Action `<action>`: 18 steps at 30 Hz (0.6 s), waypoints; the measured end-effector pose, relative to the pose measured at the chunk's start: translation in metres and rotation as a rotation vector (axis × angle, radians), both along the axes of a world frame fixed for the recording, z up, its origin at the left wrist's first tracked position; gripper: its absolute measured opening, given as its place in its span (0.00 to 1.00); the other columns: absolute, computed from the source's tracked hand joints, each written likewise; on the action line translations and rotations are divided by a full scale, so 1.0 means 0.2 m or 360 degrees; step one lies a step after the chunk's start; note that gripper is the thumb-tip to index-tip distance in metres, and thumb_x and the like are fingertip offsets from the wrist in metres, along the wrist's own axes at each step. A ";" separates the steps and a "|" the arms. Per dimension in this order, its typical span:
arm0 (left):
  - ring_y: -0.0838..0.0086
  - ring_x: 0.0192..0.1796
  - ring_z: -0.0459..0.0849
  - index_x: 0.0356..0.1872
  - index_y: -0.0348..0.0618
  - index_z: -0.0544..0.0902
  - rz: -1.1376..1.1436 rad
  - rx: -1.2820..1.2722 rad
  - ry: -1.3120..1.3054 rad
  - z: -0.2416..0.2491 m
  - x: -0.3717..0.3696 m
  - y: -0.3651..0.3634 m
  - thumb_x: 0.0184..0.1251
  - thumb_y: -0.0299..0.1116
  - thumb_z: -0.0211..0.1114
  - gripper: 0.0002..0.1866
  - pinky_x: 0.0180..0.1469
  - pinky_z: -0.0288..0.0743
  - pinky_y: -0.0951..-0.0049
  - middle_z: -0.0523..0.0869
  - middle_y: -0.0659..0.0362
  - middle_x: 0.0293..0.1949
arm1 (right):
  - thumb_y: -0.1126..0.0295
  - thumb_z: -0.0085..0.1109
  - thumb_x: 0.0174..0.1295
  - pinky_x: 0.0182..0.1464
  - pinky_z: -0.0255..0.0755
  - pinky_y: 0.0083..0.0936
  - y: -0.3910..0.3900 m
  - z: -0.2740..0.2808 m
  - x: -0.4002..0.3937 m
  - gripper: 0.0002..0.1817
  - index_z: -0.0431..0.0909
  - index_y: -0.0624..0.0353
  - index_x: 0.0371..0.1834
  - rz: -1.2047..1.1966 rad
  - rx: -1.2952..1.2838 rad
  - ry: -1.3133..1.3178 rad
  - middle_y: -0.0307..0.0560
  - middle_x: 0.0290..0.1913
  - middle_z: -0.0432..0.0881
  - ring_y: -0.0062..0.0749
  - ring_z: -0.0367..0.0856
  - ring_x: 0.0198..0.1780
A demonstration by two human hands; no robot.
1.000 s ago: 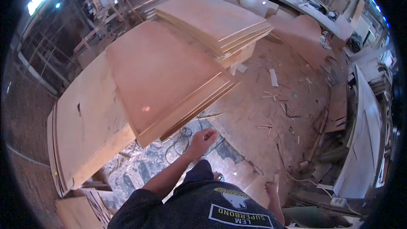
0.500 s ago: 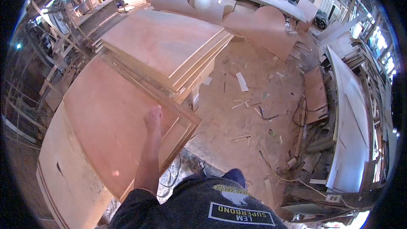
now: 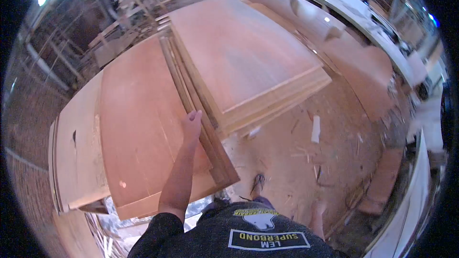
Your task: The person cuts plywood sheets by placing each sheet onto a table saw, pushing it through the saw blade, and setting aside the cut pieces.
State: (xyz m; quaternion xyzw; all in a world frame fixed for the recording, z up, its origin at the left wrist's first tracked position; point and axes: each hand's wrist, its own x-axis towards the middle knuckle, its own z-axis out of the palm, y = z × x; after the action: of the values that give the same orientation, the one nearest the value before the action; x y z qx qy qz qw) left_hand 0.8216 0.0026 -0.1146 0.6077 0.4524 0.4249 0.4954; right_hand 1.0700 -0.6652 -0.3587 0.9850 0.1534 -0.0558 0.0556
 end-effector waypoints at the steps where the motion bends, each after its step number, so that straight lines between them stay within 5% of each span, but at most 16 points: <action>1: 0.79 0.34 0.76 0.37 0.36 0.82 0.0101 -0.0046 0.0009 0.01 0.05 0.00 0.72 0.37 0.65 0.12 0.37 0.68 0.75 0.81 0.64 0.33 | 0.54 0.58 0.65 0.41 0.80 0.46 0.26 0.18 0.28 0.20 0.84 0.62 0.43 0.0063 0.0597 -0.0361 0.59 0.38 0.86 0.55 0.86 0.41; 2: 0.76 0.42 0.79 0.45 0.31 0.81 0.0185 -0.0106 0.0042 0.02 0.07 -0.04 0.72 0.38 0.64 0.16 0.46 0.71 0.74 0.84 0.60 0.40 | 0.57 0.60 0.62 0.44 0.79 0.44 0.48 0.42 0.49 0.19 0.83 0.64 0.44 -0.0316 0.0747 0.0033 0.61 0.38 0.85 0.56 0.85 0.41; 3: 0.72 0.49 0.83 0.52 0.25 0.81 0.0260 -0.0153 0.0066 0.03 0.10 -0.04 0.73 0.38 0.64 0.21 0.54 0.74 0.72 0.86 0.56 0.47 | 0.59 0.57 0.66 0.57 0.74 0.47 0.83 0.86 0.61 0.21 0.81 0.65 0.53 -0.0295 0.0781 -0.0030 0.68 0.51 0.82 0.61 0.81 0.53; 4: 0.71 0.51 0.83 0.55 0.25 0.80 0.0257 -0.0211 0.0087 0.00 0.12 -0.02 0.73 0.38 0.64 0.22 0.56 0.74 0.72 0.86 0.54 0.50 | 0.57 0.57 0.68 0.62 0.71 0.48 0.96 0.90 0.82 0.24 0.79 0.69 0.55 -0.0014 0.1572 0.0087 0.68 0.55 0.81 0.60 0.79 0.56; 6: 0.70 0.54 0.83 0.59 0.25 0.77 0.0240 -0.0333 0.0102 -0.15 0.15 0.06 0.73 0.39 0.64 0.25 0.58 0.73 0.71 0.85 0.51 0.54 | 0.55 0.58 0.67 0.65 0.68 0.45 1.26 0.95 1.33 0.27 0.77 0.68 0.60 0.0414 0.0647 -0.0587 0.65 0.59 0.79 0.59 0.76 0.62; 8: 0.69 0.54 0.84 0.61 0.25 0.76 0.0253 -0.0349 0.0075 -0.13 0.23 0.06 0.73 0.39 0.64 0.26 0.59 0.74 0.70 0.86 0.50 0.54 | 0.56 0.58 0.67 0.66 0.68 0.44 1.64 1.07 1.72 0.27 0.77 0.67 0.60 0.0284 0.1008 -0.0572 0.63 0.60 0.79 0.56 0.75 0.64; 10: 0.69 0.54 0.84 0.62 0.26 0.76 0.0278 -0.0287 0.0189 -0.08 0.30 0.07 0.72 0.39 0.64 0.27 0.58 0.75 0.70 0.86 0.49 0.54 | 0.55 0.58 0.67 0.66 0.68 0.44 1.96 1.33 1.82 0.27 0.77 0.66 0.61 0.0577 0.1185 -0.0444 0.63 0.58 0.80 0.56 0.76 0.63; 12: 0.69 0.53 0.85 0.62 0.27 0.76 0.0301 -0.0176 0.0437 -0.03 0.37 0.04 0.72 0.39 0.63 0.26 0.57 0.76 0.70 0.87 0.48 0.53 | 0.54 0.59 0.65 0.66 0.68 0.44 2.23 1.17 2.13 0.29 0.76 0.67 0.61 0.0661 0.1167 -0.0541 0.62 0.56 0.81 0.54 0.77 0.60; 18: 0.66 0.54 0.85 0.61 0.28 0.77 0.0207 -0.0201 0.0432 -0.12 0.50 0.15 0.70 0.38 0.63 0.26 0.57 0.76 0.69 0.87 0.44 0.52 | 0.54 0.64 0.61 0.67 0.67 0.42 2.63 1.30 2.12 0.31 0.76 0.67 0.60 0.0538 0.0974 -0.0094 0.63 0.57 0.78 0.56 0.74 0.62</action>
State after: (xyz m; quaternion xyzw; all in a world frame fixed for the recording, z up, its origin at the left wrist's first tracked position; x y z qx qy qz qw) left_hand 0.9216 0.0333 -0.1385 0.5966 0.5793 0.3410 0.4384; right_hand 1.4940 -0.1394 -0.0997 0.9178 0.3224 0.0313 -0.2295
